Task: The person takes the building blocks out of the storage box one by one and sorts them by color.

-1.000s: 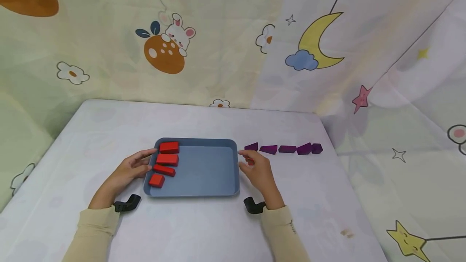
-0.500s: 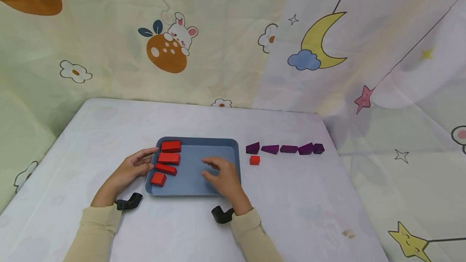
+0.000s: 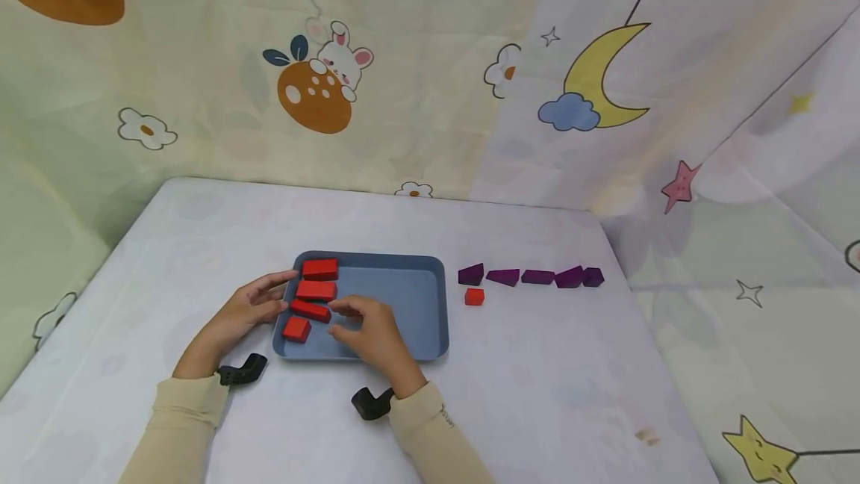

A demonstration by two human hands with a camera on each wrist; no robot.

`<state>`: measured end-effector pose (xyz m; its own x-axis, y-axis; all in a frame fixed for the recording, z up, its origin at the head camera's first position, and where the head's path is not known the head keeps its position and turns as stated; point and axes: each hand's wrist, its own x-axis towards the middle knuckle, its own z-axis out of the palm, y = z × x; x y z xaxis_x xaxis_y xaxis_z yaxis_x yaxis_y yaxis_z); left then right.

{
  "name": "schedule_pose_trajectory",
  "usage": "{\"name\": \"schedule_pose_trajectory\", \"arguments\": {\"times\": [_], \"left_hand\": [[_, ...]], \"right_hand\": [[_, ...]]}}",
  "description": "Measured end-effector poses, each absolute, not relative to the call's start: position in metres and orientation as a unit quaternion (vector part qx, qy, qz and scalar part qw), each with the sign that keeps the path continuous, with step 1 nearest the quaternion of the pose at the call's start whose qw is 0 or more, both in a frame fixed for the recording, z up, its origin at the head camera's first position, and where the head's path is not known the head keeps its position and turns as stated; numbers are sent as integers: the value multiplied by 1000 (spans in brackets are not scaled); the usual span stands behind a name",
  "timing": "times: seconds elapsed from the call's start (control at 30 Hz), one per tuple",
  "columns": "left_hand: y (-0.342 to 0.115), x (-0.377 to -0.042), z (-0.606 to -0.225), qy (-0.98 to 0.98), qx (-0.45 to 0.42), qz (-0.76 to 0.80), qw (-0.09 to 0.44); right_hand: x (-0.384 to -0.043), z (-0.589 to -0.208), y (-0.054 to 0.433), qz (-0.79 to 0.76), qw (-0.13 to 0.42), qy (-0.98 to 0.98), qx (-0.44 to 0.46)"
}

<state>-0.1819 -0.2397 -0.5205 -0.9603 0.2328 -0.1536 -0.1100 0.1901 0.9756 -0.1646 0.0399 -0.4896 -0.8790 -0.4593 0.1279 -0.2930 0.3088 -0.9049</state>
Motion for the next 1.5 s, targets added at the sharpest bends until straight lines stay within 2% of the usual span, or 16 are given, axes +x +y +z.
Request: {"name": "schedule_pose_trajectory", "arguments": {"times": [0.27,0.93,1.07,1.33,1.5], "left_hand": [[-239,-184,-523,764,46,630,130],[-236,-186,-525,761,60,634,123],[-236,-186,-526,759,60,637,123],[-238,-186,-524,763,56,632,125],[-240,-183,-523,763,48,631,131]], "right_hand": [[-163,-491,20,-517,122,815,-233],[-162,-491,-11,-372,73,893,-243],[-164,-495,-11,-407,75,881,-232],[-167,-494,9,-573,152,779,-207],[-169,-491,27,-630,172,728,-208]]}}
